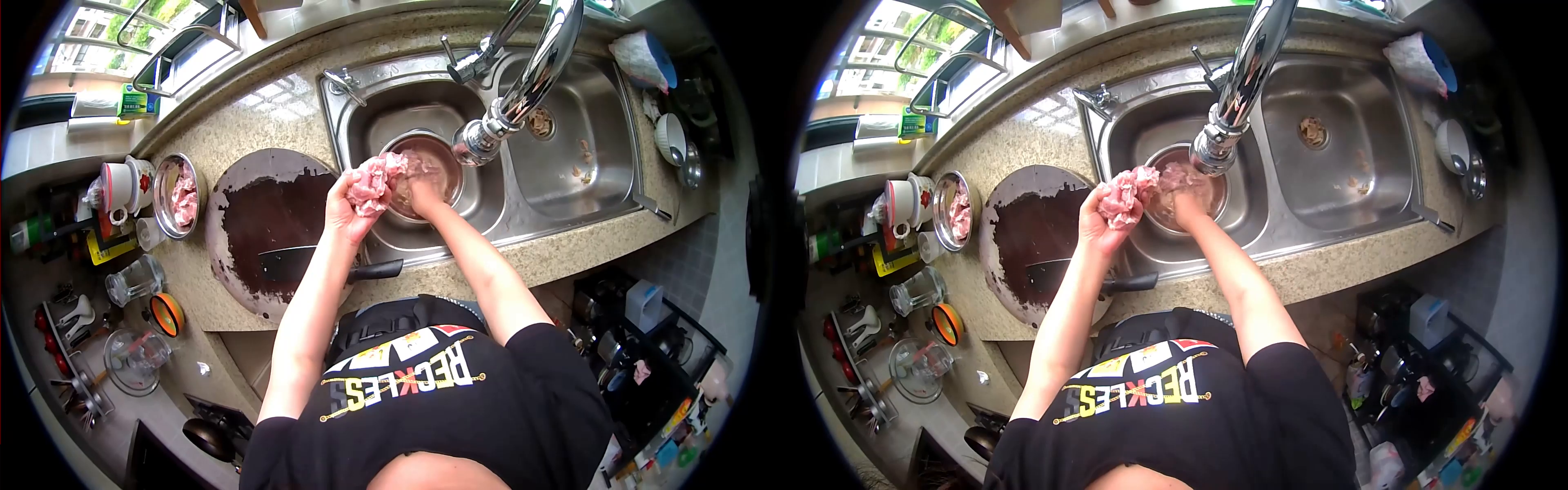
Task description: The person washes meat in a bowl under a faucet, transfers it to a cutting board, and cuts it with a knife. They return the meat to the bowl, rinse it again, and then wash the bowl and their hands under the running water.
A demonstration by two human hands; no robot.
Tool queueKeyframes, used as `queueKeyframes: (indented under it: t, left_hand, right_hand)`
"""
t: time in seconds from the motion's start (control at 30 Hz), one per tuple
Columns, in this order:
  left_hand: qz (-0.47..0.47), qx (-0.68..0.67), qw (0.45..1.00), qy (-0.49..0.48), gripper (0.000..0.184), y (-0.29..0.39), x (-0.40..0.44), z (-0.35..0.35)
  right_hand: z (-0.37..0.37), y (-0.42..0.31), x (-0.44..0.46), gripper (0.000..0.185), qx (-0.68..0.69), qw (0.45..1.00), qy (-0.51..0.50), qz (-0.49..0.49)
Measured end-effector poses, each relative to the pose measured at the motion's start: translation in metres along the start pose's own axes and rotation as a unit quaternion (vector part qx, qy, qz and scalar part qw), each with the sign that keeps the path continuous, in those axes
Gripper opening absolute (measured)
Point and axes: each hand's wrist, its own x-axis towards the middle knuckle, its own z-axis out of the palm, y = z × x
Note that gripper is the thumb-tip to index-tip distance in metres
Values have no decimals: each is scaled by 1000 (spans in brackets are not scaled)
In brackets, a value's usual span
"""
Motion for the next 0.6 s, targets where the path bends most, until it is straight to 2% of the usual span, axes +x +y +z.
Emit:
queueKeyframes:
  t: [0.03,0.07,0.1,0.17,0.2,0.27,0.3,0.33,0.37,0.4,0.43,0.5,0.53,0.6]
  left_hand:
    - [-1,-1,1000,6,48,0,-2,0]
    - [-1,-3,1000,11,48,0,-3,3]
    - [-2,-3,1000,10,48,0,-3,6]
    - [-4,-14,1000,-6,48,-2,-5,10]
    - [-3,-16,1000,-8,48,-2,-4,9]
    - [10,3,1000,3,47,-3,-3,6]
    - [10,3,1000,3,47,-3,-3,5]
    - [4,5,1000,2,47,-4,-4,5]
    - [-2,7,1000,0,46,-4,-4,6]
    - [-2,8,1000,0,46,-4,-5,5]
    - [-3,3,1000,-1,46,-5,-5,3]
    - [-4,-2,1000,-2,46,-7,-7,3]
    - [-7,8,1000,-7,46,-7,-9,3]
    - [-10,19,1000,-13,47,-11,-12,3]
  right_hand:
    - [-1,2,1,22,-18,995,92,21]
    - [-5,2,-1,18,-75,986,148,-27]
    - [-10,3,-3,18,-76,986,148,-27]
    - [-22,6,-8,13,21,994,-91,-60]
    - [-29,6,-8,13,18,994,-92,-62]
    - [-40,7,-8,9,205,975,-49,64]
    - [-44,6,-5,9,205,975,-49,64]
    - [-49,6,-1,9,346,926,-43,143]
    - [-55,3,0,11,477,851,-37,218]
    - [-63,3,-3,16,516,825,-64,222]
    - [-68,1,-6,16,516,825,-63,221]
    - [-73,4,-8,27,687,701,-71,180]
    - [-75,6,-8,27,687,701,-70,179]
    - [-83,5,-7,38,850,472,-231,-29]
